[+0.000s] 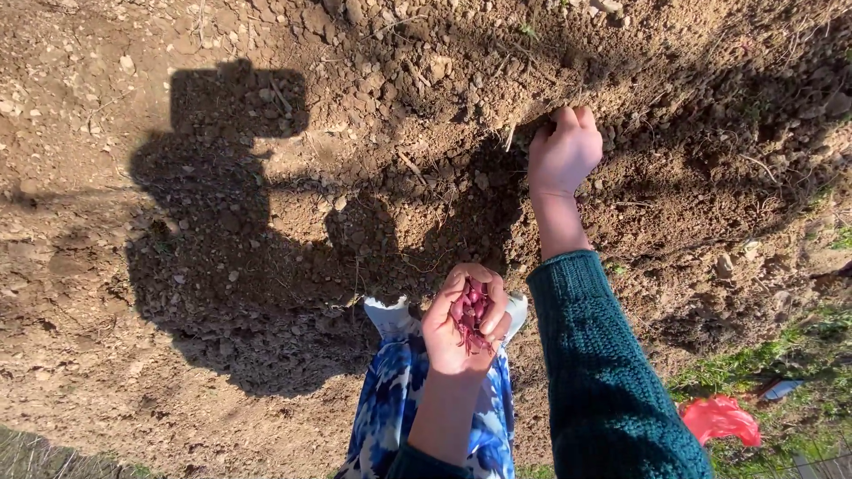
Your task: The person holds a handful of small red bulbs in their left hand while using their right hand to place them one at a time into a shallow trench in the soil.
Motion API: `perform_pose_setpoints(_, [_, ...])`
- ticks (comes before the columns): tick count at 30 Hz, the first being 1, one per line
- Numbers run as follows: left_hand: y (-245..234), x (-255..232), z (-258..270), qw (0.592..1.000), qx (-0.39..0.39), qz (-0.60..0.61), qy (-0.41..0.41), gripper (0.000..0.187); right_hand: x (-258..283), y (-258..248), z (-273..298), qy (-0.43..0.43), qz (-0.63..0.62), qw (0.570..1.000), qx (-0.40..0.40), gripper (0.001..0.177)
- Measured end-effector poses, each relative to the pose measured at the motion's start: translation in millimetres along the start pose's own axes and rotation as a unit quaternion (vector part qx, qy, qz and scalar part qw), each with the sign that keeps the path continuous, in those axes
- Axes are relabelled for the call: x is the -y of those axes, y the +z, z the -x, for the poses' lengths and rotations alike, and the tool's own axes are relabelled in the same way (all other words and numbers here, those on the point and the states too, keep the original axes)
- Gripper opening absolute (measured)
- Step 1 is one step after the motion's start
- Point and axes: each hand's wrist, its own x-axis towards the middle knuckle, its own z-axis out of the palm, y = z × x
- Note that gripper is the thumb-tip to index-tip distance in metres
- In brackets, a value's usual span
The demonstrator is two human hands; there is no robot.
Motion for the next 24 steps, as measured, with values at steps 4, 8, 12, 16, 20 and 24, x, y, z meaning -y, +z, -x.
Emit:
perform_pose_setpoints(4, [-0.6,5.9,4.2,1.000,-0.012,-0.003,-0.002,0.030,2.5,-37.4,-3.6,-0.026,-0.047,0.998,0.044,0.012])
perform_pose_setpoints(8, [6.2,8.4,9.5,0.999,-0.047,0.009,0.000,0.029,1.3,-93.7,8.2,-0.037,-0.215,0.974,0.068,0.015])
perform_pose_setpoints(12, [18.3,6.3,13.6,0.997,-0.069,-0.016,-0.002,0.027,-23.5,-94.2,42.1,-0.009,-0.236,0.971,0.041,0.018])
perform_pose_setpoints(16, [19.1,10.0,14.7,0.997,-0.076,-0.022,-0.004,0.027,1.0,-101.7,41.6,-0.059,-0.184,0.980,0.045,0.026])
perform_pose_setpoints(20, [22.1,9.2,17.5,0.997,-0.072,-0.018,-0.017,0.027,-8.0,-72.1,42.0,-0.101,-0.122,0.987,0.037,0.035])
perform_pose_setpoints(24, [19.3,12.1,17.6,0.998,-0.063,-0.014,-0.021,0.027,-17.7,-49.4,42.6,-0.117,-0.098,0.988,0.028,0.018])
